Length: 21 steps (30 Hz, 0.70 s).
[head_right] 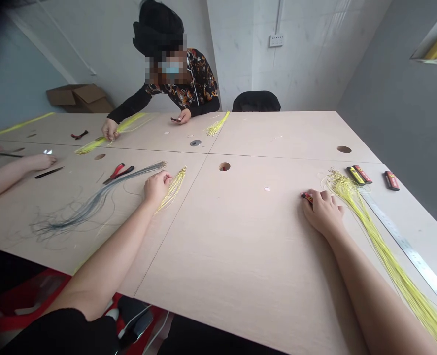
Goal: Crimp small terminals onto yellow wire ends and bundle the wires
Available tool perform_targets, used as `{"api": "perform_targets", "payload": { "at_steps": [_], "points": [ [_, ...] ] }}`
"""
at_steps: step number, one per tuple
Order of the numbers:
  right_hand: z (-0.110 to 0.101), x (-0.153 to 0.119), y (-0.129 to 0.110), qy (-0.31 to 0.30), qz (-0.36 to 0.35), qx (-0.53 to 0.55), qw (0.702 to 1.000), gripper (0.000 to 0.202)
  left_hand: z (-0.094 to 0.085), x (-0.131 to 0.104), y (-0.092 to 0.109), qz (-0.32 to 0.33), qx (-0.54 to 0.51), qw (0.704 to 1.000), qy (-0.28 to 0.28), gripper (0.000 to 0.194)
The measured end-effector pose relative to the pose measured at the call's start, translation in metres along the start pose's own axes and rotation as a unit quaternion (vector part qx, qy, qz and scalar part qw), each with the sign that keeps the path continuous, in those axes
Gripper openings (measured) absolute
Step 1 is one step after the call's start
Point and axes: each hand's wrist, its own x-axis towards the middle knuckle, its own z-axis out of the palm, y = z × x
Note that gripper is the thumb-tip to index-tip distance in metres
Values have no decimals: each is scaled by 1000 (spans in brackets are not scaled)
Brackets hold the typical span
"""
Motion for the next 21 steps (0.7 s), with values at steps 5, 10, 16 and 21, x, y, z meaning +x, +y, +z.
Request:
{"api": "perform_targets", "payload": {
  "at_steps": [5, 10, 16, 21],
  "points": [
    [-6, -2, -4, -26, 12, -7, 1000, 52, -2, -3, 1, -1, -4, 1000, -12, 24],
    [-9, -3, -6, -36, 16, -1, 999, 52, -5, -6, 3, 20, -3, 999, 29, 27],
    [-6, -1, -3, -29, 12, -7, 999, 51, -5, -3, 0, 9, 2, 1000, -6, 18],
    [-8, -2, -5, -29, 13, -12, 999, 52, -3, -2, -1, 9, 19, 1000, -24, 20]
  ]
}}
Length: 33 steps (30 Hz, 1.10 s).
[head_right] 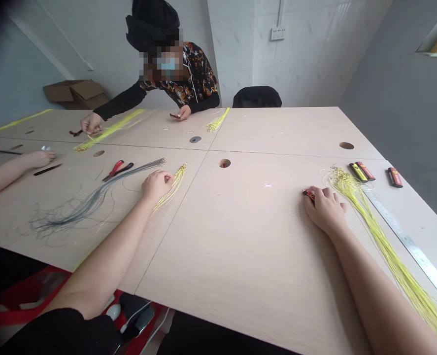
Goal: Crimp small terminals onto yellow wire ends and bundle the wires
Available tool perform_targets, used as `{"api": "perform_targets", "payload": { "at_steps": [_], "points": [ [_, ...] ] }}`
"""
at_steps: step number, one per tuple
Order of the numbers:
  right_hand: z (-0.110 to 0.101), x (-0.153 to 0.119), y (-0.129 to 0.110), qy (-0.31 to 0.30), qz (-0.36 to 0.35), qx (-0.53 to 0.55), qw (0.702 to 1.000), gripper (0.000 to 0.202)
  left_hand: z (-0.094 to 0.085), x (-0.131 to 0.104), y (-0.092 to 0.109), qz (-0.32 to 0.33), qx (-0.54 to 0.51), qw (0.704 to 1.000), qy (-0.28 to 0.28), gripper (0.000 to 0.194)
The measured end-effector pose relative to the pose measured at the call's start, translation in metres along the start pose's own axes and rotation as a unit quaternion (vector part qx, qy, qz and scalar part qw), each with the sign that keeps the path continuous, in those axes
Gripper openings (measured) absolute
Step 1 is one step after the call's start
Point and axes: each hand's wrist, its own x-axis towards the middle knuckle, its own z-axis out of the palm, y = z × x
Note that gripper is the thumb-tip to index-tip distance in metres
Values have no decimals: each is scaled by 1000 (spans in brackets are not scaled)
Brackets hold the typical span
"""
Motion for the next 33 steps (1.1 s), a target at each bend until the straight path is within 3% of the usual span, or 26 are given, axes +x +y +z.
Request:
{"api": "perform_targets", "payload": {
  "at_steps": [10, 16, 23, 33],
  "points": [
    [-1, -1, -1, 1, -3, -13, 1000, 50, 0, -1, 2, -5, 4, 1000, 19, 22],
    [5, 2, 4, 31, -24, 9, 999, 50, 4, 0, 4, 2, 5, 1000, 0, 21],
    [2, 0, 1, 4, -7, 12, 1000, 54, 4, 1, 5, 8, 7, 1000, 4, 25],
    [5, 1, 4, 14, -14, 15, 1000, 53, 6, 2, 3, 18, 2, 1000, -9, 23]
  ]
}}
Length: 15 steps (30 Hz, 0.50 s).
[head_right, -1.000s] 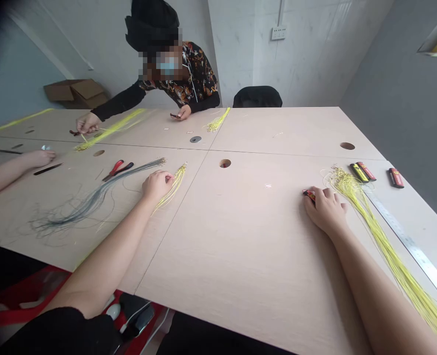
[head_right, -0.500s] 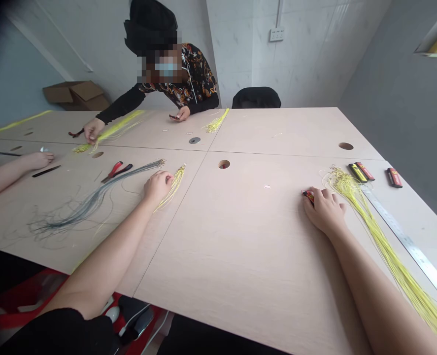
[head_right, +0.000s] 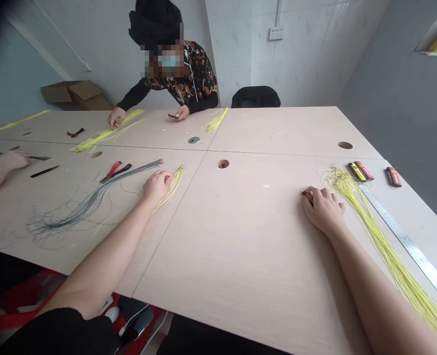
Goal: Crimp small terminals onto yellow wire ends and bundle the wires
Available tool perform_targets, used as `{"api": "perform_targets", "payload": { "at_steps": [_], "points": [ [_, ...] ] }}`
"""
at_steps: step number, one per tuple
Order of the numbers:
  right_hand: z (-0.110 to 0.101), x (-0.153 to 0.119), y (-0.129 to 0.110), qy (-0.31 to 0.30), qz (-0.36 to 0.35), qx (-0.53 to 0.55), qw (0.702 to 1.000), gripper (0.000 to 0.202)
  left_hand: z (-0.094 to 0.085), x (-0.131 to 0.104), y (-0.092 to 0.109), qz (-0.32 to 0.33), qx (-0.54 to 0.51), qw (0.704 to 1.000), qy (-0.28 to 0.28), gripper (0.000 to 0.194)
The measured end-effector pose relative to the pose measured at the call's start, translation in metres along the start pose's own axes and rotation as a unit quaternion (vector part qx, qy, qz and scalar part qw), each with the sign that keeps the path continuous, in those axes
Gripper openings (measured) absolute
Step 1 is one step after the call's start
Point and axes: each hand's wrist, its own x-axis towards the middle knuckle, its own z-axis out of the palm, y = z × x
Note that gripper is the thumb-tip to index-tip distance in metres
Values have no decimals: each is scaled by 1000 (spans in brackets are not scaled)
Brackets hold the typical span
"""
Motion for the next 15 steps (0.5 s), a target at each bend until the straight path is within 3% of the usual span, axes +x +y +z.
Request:
{"api": "perform_targets", "payload": {
  "at_steps": [15],
  "points": [
    [0, 0, 0, 17, -11, 0, 1000, 49, 0, 1, 0, -4, 11, 1000, 3, 21]
  ]
}}
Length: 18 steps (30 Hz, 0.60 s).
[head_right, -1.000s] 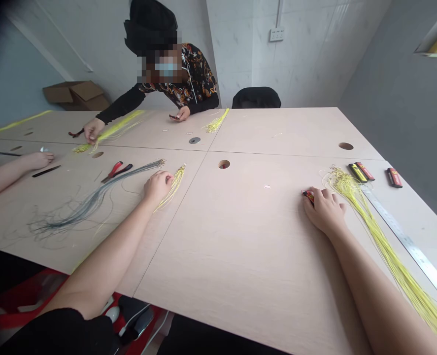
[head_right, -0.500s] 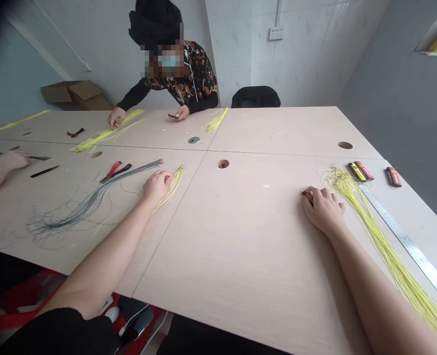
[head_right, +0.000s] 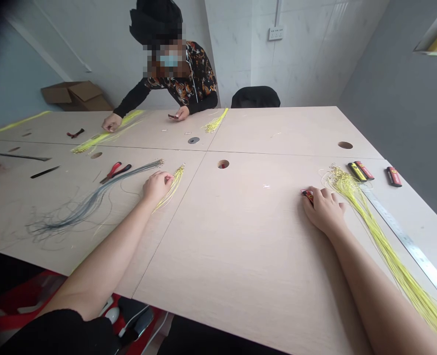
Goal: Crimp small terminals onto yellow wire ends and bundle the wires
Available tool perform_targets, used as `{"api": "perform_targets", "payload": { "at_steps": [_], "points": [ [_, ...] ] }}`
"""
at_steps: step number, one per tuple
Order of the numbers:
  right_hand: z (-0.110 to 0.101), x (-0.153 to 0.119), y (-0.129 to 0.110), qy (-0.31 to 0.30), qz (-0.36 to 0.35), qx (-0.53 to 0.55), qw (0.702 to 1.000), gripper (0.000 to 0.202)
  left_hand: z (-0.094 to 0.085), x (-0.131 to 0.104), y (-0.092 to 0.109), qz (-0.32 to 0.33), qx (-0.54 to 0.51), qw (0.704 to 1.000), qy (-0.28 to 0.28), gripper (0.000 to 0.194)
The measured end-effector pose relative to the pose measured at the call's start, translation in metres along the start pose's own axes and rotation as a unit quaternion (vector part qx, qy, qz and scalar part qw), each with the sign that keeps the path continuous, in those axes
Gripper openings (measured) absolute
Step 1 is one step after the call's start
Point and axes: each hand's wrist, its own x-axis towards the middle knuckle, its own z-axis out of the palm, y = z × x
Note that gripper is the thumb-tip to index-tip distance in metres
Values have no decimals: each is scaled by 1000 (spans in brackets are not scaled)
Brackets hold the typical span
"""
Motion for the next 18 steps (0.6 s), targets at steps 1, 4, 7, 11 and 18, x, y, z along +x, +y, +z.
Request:
{"api": "perform_targets", "payload": {
  "at_steps": [1, 4, 7, 11, 18],
  "points": [
    [0, 0, 0, 0, -2, 0, 1000, 49, 0, 0, 0, 2, 1, 1000, 0, 21],
    [0, 0, 1, -4, -2, 1, 1000, 50, 1, 1, 0, 4, 6, 1000, -11, 23],
    [1, 0, 1, 3, -6, -1, 1000, 50, 2, 1, 0, 2, 12, 1000, -22, 26],
    [1, 1, 1, 6, -6, -6, 1000, 50, 1, 0, 2, -10, 18, 999, -29, 28],
    [-2, -1, -1, -23, 11, -7, 1000, 53, 1, 0, 3, -14, 31, 999, -6, 31]
  ]
}}
